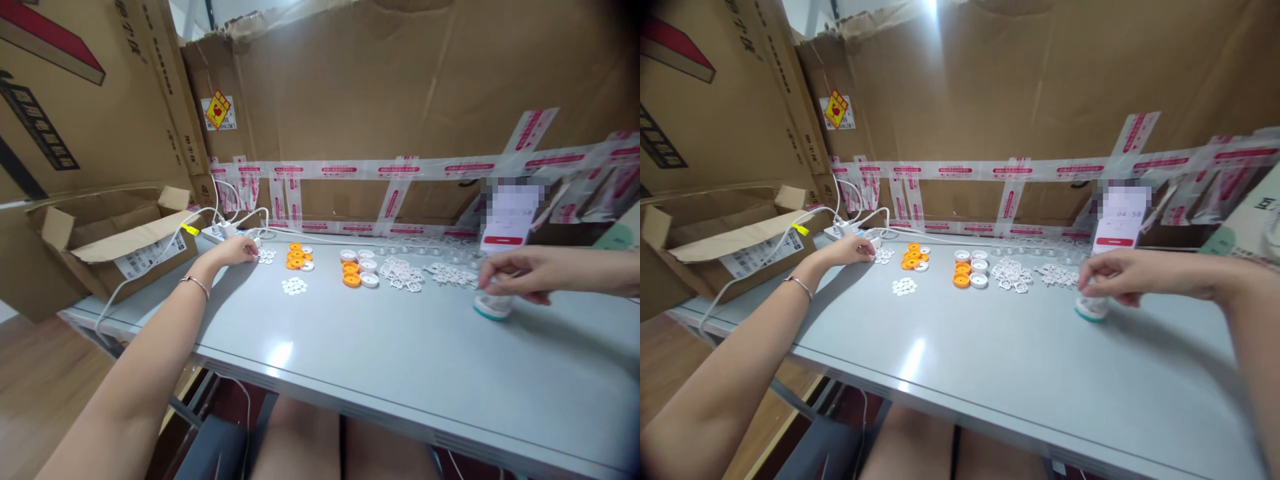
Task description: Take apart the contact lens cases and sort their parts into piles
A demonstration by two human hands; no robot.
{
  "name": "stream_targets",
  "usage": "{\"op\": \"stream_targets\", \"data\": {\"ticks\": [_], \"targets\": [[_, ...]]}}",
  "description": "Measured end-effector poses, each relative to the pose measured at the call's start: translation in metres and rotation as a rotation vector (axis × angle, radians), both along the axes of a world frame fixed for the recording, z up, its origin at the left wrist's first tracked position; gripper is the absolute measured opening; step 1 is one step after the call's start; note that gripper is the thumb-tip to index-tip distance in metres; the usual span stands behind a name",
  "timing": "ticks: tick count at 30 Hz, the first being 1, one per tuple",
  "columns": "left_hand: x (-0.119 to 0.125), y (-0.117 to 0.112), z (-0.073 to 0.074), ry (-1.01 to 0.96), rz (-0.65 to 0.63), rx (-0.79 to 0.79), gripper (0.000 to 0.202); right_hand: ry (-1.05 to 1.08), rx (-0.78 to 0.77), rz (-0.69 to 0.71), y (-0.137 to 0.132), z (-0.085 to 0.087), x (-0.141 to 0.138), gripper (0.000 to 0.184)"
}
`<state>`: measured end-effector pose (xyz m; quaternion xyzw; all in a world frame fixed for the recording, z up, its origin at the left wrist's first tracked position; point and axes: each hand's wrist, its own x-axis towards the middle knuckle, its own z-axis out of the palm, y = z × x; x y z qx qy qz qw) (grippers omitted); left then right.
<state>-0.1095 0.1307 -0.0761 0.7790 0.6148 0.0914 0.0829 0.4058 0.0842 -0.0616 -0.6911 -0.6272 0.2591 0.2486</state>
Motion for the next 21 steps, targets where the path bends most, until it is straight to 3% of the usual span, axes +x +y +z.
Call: {"op": "stream_targets", "data": {"ticks": [1,2,5,9,15,18,21], "targets": [[0.0,0.001,-0.001,-0.011,-0.001,0.004,0.026,0.004,-0.254,0.285,-0.006,0.003,-0.017,0.011],[-0.001,0.002,-0.002,-0.022,-0.002,0.009,0.026,0.013,-0.319,0.462,-0.011,0.004,-0.033,0.013],[0.0,0.003,-0.004,-0.055,0.0,0.025,0.024,0.019,-0.268,0.687,-0.024,0.003,-0.076,0.016],[0.004,0.001,-0.004,-0.104,-0.003,0.049,0.022,0.123,-0.133,0.737,-0.033,-0.006,-0.113,0.022],[0.012,-0.006,0.003,-0.17,0.013,0.128,0.016,0.236,-0.067,0.736,-0.036,-0.017,-0.13,0.029],[0.027,-0.015,0.011,-0.224,0.008,0.283,0.019,0.325,-0.076,0.735,-0.035,-0.02,-0.132,0.034],[0.058,-0.034,0.021,-0.309,-0.108,0.519,0.02,0.29,-0.057,0.738,-0.036,-0.021,-0.133,0.04]]}}
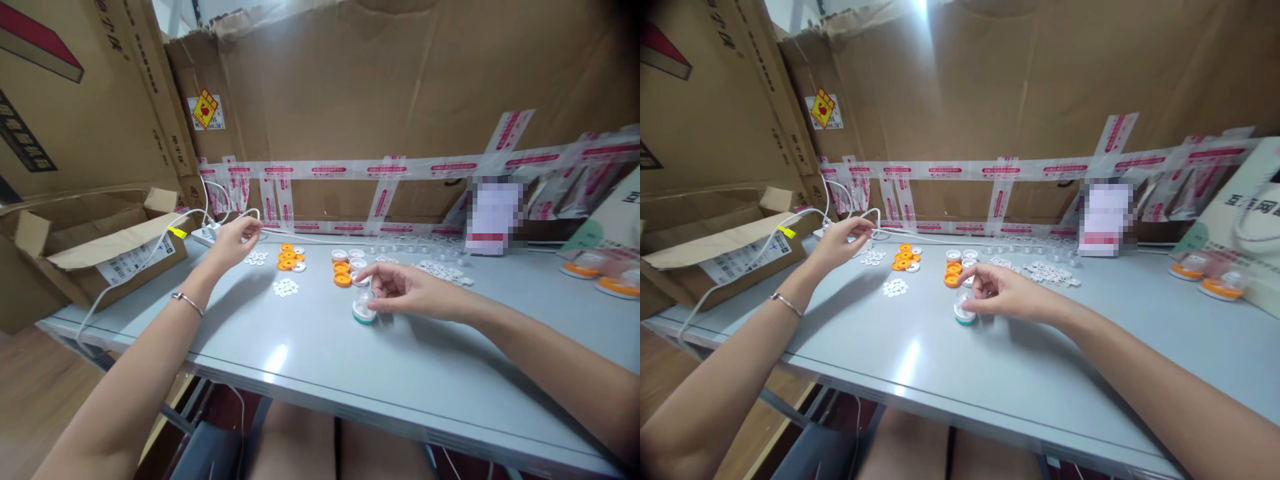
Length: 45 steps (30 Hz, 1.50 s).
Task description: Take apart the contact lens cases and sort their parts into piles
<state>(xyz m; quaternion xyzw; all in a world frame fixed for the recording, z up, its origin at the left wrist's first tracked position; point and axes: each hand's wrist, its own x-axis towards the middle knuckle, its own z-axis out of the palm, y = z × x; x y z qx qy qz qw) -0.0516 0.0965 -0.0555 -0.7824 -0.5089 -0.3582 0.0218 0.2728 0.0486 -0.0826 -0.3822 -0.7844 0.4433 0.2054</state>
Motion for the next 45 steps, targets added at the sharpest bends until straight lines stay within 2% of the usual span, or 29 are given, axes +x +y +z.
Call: {"op": "stream_targets", "data": {"ticks": [2,4,6,9,12,17,22,24,26,29,33,36,42,43,45], "targets": [[0.029,-0.019,0.004,0.035,-0.12,0.021,0.02,-0.087,0.083,-0.024,-0.002,-0.001,-0.002,0.044],[0.06,-0.038,0.005,0.187,-0.317,-0.166,0.025,-0.18,0.159,-0.043,-0.005,-0.001,-0.005,0.044],[0.086,-0.054,0.001,0.351,-0.437,-0.411,0.035,-0.242,0.199,-0.038,-0.008,-0.002,-0.009,0.039],[0.114,-0.061,-0.008,0.425,-0.51,-0.511,0.052,-0.261,0.248,-0.037,-0.011,-0.004,-0.014,0.03],[0.129,-0.053,-0.018,0.374,-0.52,-0.5,0.051,-0.211,0.279,-0.099,-0.01,-0.007,-0.016,0.023],[0.141,-0.047,-0.03,0.008,-0.561,-0.544,0.031,-0.01,0.258,-0.268,-0.007,-0.005,-0.015,0.024],[0.15,-0.059,-0.037,-0.384,-0.637,-0.681,0.017,0.191,0.235,-0.308,-0.011,0.0,-0.02,0.028],[0.153,-0.062,-0.036,-0.491,-0.63,-0.672,0.012,0.261,0.261,-0.33,-0.014,0.003,-0.024,0.029],[0.155,-0.064,-0.034,-0.566,-0.621,-0.593,0.011,0.291,0.298,-0.35,-0.017,0.007,-0.028,0.029],[0.157,-0.067,-0.031,-0.587,-0.605,-0.499,0.012,0.287,0.313,-0.349,-0.022,0.012,-0.034,0.03],[0.159,-0.071,-0.029,-0.584,-0.589,-0.517,0.009,0.291,0.292,-0.333,-0.026,0.017,-0.037,0.03],[0.159,-0.072,-0.027,-0.617,-0.647,-0.628,0.014,0.29,0.236,-0.254,-0.028,0.02,-0.035,0.027],[0.148,-0.063,-0.027,-0.554,-0.928,-0.903,0.023,0.245,0.225,-0.073,-0.028,0.028,-0.028,0.025],[0.147,-0.062,-0.027,-0.54,-0.942,-0.939,0.022,0.244,0.216,-0.022,-0.028,0.029,-0.027,0.024],[0.146,-0.062,-0.027,-0.54,-0.871,-0.936,0.02,0.214,0.247,0.024,-0.027,0.028,-0.026,0.024]]}}
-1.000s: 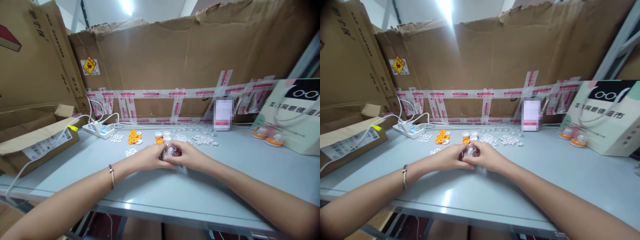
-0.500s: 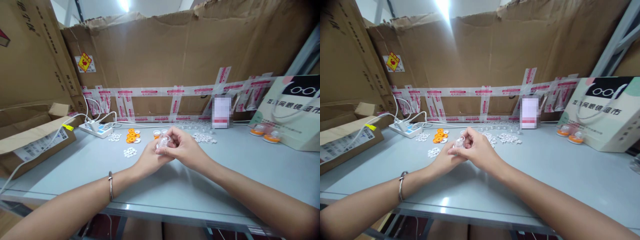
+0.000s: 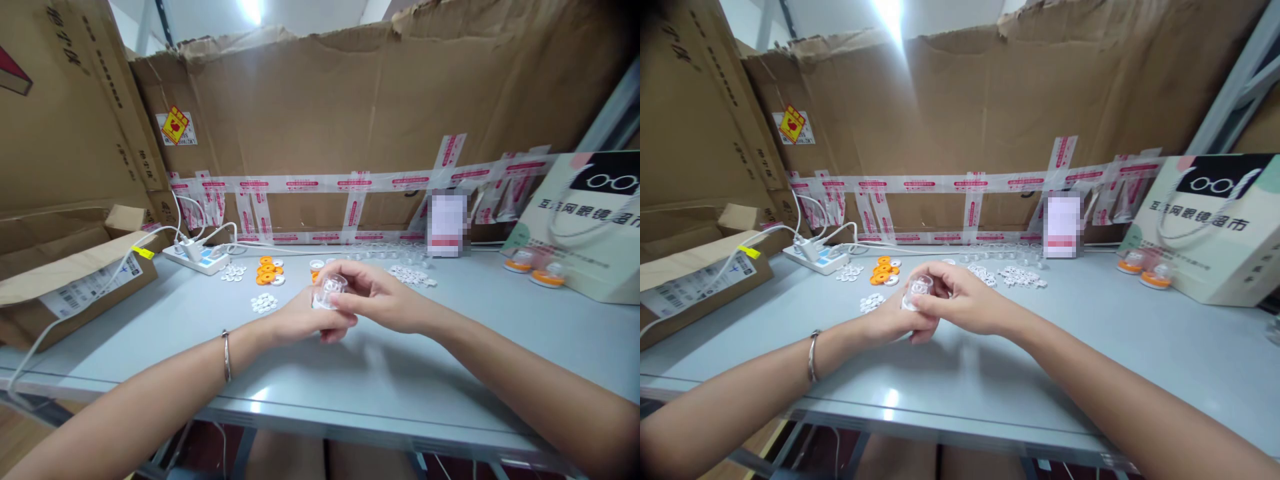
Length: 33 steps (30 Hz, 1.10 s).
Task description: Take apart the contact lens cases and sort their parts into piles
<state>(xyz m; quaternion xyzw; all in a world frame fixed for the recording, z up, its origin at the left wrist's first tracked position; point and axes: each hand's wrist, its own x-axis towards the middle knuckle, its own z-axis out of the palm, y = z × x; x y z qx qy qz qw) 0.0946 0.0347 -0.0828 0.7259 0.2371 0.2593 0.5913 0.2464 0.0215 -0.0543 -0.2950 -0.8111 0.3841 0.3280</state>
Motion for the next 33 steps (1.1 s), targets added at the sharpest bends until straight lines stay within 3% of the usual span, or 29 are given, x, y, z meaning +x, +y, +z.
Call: {"op": "stream_targets", "data": {"ticks": [3,6,9,11,14,18,24,28,31,33], "targets": [[0.004,-0.004,0.0,0.004,0.211,0.133,0.008,-0.122,0.104,-0.191,0.001,-0.004,-0.002,0.025],[0.01,-0.007,-0.002,-0.038,0.26,0.255,0.011,-0.235,0.123,-0.352,0.0,-0.009,-0.005,0.023],[0.011,-0.006,-0.005,0.005,0.253,0.22,0.006,-0.234,0.069,-0.234,-0.001,-0.008,-0.004,0.015],[0.009,-0.004,-0.006,0.031,0.26,0.2,0.006,-0.216,0.043,-0.192,-0.001,-0.007,-0.003,0.019],[0.007,-0.002,-0.007,0.027,0.263,0.227,0.01,-0.214,0.052,-0.265,0.0,-0.007,-0.003,0.022],[0.006,-0.001,-0.008,0.028,0.256,0.192,0.008,-0.202,0.093,-0.231,0.0,-0.007,-0.004,0.022],[0.005,-0.003,-0.006,0.006,0.217,0.219,0.009,-0.186,0.114,-0.304,-0.001,-0.009,-0.006,0.02],[0.003,-0.001,-0.006,0.16,0.229,0.124,0.017,0.015,0.07,-0.286,0.005,-0.007,-0.003,0.021],[0.001,-0.001,-0.005,0.179,0.229,0.104,0.027,0.176,0.044,-0.369,0.027,-0.005,0.016,0.03],[0.001,-0.002,-0.003,0.169,0.219,0.089,0.028,0.18,0.067,-0.512,0.049,-0.007,0.039,0.036]]}}
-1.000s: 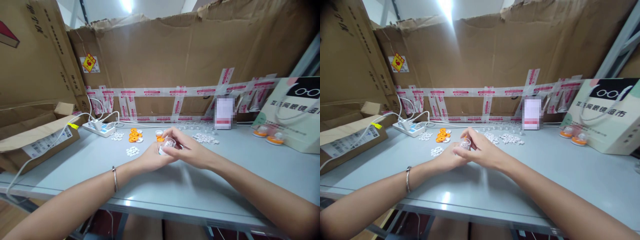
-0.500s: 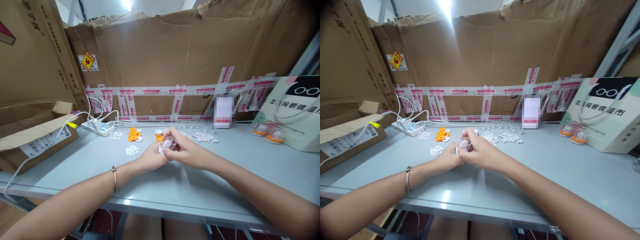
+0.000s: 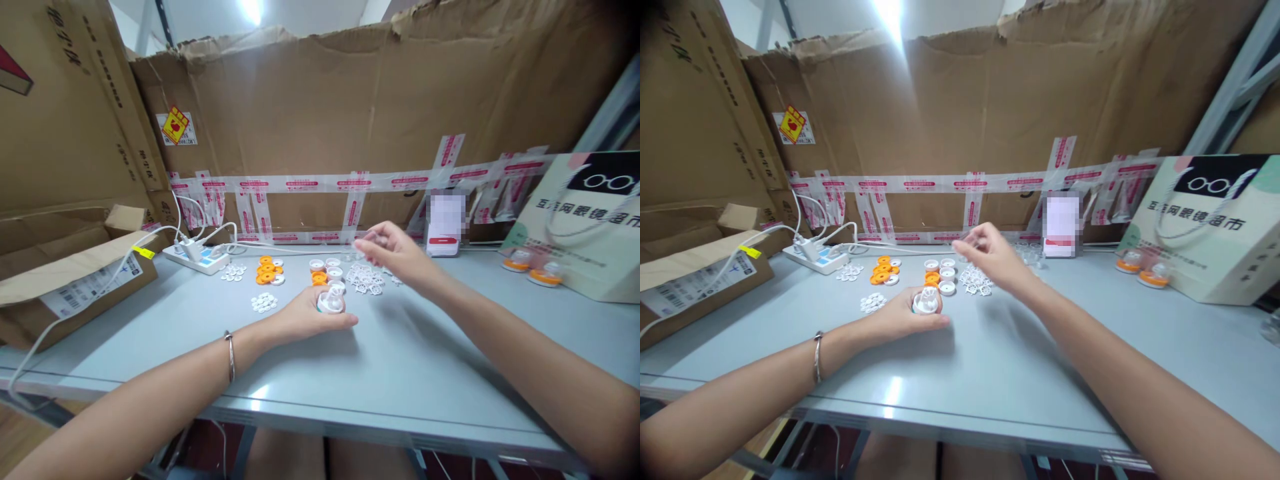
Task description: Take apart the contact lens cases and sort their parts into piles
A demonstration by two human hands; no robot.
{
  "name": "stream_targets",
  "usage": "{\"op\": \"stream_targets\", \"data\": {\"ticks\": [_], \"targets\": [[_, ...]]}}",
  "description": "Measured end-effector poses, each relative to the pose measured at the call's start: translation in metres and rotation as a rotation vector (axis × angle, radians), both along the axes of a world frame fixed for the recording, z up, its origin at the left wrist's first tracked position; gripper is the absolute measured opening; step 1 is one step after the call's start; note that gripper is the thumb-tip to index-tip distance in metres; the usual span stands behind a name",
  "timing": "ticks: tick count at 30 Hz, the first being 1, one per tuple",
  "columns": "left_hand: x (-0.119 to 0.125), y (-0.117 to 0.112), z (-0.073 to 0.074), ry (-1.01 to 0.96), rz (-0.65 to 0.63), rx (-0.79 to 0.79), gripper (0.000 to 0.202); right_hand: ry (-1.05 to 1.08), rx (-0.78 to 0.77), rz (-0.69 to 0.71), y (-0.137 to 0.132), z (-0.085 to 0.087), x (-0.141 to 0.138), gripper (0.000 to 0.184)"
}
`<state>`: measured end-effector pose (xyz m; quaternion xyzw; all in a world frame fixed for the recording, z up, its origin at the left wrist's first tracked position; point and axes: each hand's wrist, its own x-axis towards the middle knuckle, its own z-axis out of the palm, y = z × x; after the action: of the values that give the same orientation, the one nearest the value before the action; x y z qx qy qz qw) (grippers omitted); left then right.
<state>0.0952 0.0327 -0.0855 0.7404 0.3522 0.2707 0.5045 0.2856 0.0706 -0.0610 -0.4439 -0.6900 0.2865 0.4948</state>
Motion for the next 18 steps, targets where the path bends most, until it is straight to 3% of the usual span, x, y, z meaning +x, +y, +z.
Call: {"op": "stream_targets", "data": {"ticks": [3,6,8,12,18], "targets": [[0.0,-0.002,0.004,0.001,-0.03,-0.038,0.025,-0.179,0.064,-0.309,0.034,-0.01,0.045,0.037],[-0.002,-0.003,0.004,-0.006,-0.07,-0.049,0.022,-0.506,0.063,-0.509,0.059,-0.026,0.081,0.032],[-0.004,-0.003,0.003,0.002,-0.082,-0.044,0.02,-0.675,0.042,-0.538,0.07,-0.037,0.091,0.032],[-0.007,0.0,-0.002,0.035,-0.108,-0.024,0.022,-0.811,0.04,-0.533,0.079,-0.051,0.09,0.042],[-0.006,0.001,-0.006,0.019,-0.12,-0.012,0.027,-1.041,0.121,-0.561,0.082,-0.056,0.086,0.031]]}}
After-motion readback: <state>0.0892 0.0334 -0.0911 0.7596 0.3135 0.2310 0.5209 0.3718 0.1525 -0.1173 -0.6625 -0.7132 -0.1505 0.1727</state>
